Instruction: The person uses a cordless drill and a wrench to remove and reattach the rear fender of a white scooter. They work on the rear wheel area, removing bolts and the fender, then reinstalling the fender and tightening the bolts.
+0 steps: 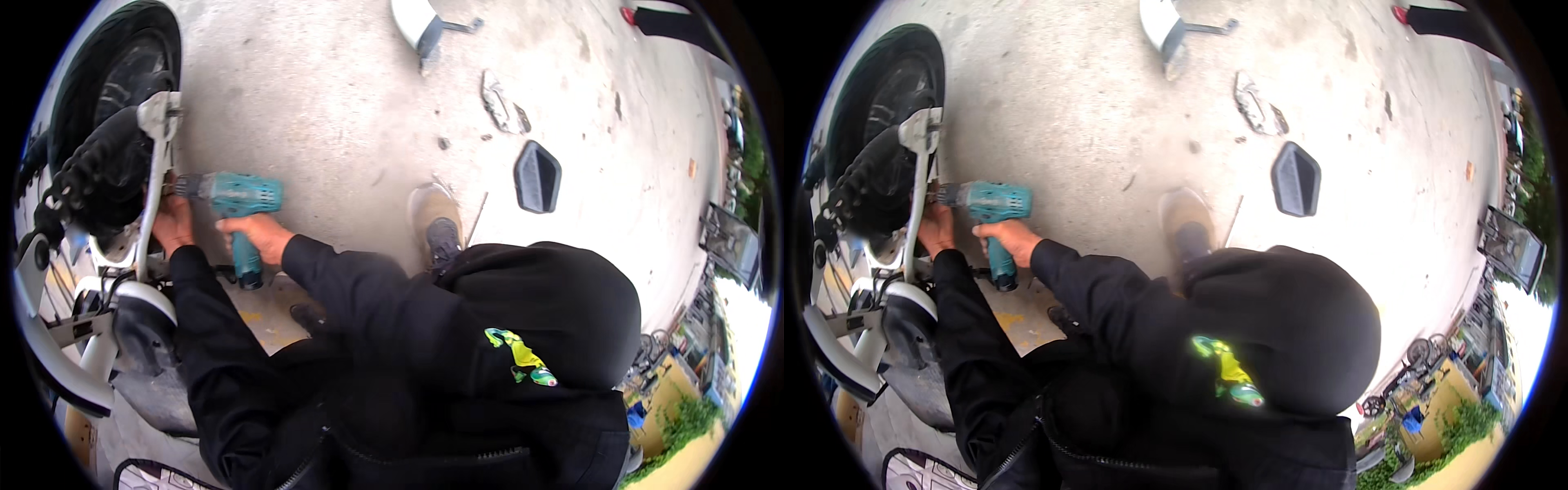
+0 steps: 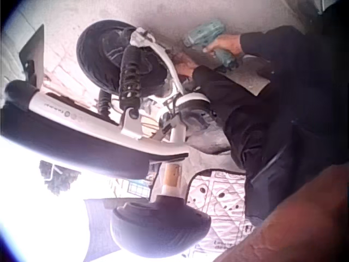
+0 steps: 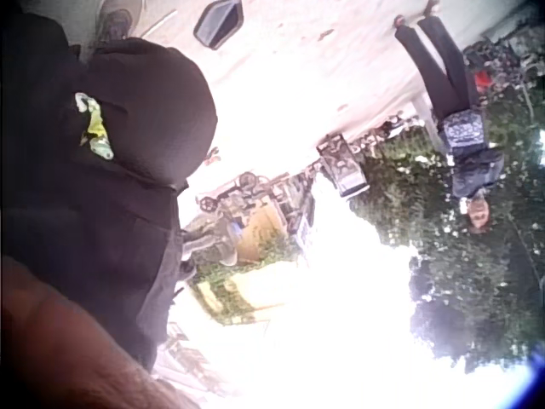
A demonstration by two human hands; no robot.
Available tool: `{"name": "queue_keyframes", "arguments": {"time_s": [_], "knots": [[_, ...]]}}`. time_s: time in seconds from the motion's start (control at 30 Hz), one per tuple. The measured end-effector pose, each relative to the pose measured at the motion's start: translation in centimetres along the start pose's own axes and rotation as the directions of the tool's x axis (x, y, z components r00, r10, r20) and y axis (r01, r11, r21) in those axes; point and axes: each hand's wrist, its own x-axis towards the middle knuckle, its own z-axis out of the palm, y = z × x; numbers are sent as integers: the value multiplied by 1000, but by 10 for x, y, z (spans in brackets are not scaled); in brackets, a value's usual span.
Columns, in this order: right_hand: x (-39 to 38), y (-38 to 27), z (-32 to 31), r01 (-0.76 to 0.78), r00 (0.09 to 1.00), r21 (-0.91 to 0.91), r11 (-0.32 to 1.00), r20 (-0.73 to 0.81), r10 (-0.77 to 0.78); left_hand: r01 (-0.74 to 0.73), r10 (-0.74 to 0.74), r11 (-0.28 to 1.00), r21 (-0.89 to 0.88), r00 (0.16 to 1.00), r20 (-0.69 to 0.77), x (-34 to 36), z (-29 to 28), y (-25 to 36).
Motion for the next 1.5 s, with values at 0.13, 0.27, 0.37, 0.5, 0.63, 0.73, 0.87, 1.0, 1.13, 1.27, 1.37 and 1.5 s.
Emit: {"name": "queue_keyframes", "arguments": {"time_s": [0.13, 0.27, 0.37, 0.5, 0.63, 0.73, 0.87, 1.0, 1.13, 1.27, 1.37, 1.5], "knots": [[-3, -2, 2, -12, 1000, -30, 999, 13, 12, -41, 36, 997, 66, 997, 71, 18, -25, 7], [1, -1, -6, 17, 1000, 1, 1000, 8, -17, -32, 40, 994, 102, 996, -80, 10, 1, -5], [1, 0, 0, 1, 1000, 4, 1000, 6, -1, -55, 59, 985, 164, 998, -23, 20, -20, 2], [4, 1, -7, 32, 999, -9, 999, -22, -32, -61, 63, 961, 271, 998, 2, 6, -12, -12], [-2, -2, -8, -12, 999, -118, 993, -47, 7, 3, -3, 998, -56, 1000, -2, -8, 13, -8], [-13, -18, -3, 13, 996, -312, 950, -79, -40, -31, 31, 998, -62, 1000, 2, -16, 29, -10], [4, -7, -12, -7, 994, -361, 933, -107, -34, -58, 52, 995, -86, 997, -62, -29, 43, -7], [16, -8, -28, 94, 991, -273, 957, -64, -115, 12, -15, 998, -66, 999, -42, -33, 62, -11], [20, 1, -32, 57, 996, -190, 980, -52, -68, -193, 187, 910, 366, 981, 51, -18, 15, -15], [13, -15, -37, 74, 995, -428, 901, -35, -98, -2, 0, 1000, -25, 998, -69, -33, 44, -13], [6, -18, -40, 63, 998, -614, 787, 30, -57, -50, 47, 994, -99, 998, -35, -23, 35, -11], [10, -33, -56, -67, 997, -716, 694, -16, 80, -13, 6, 996, -94, 997, -76, -29, 51, -15]]}}
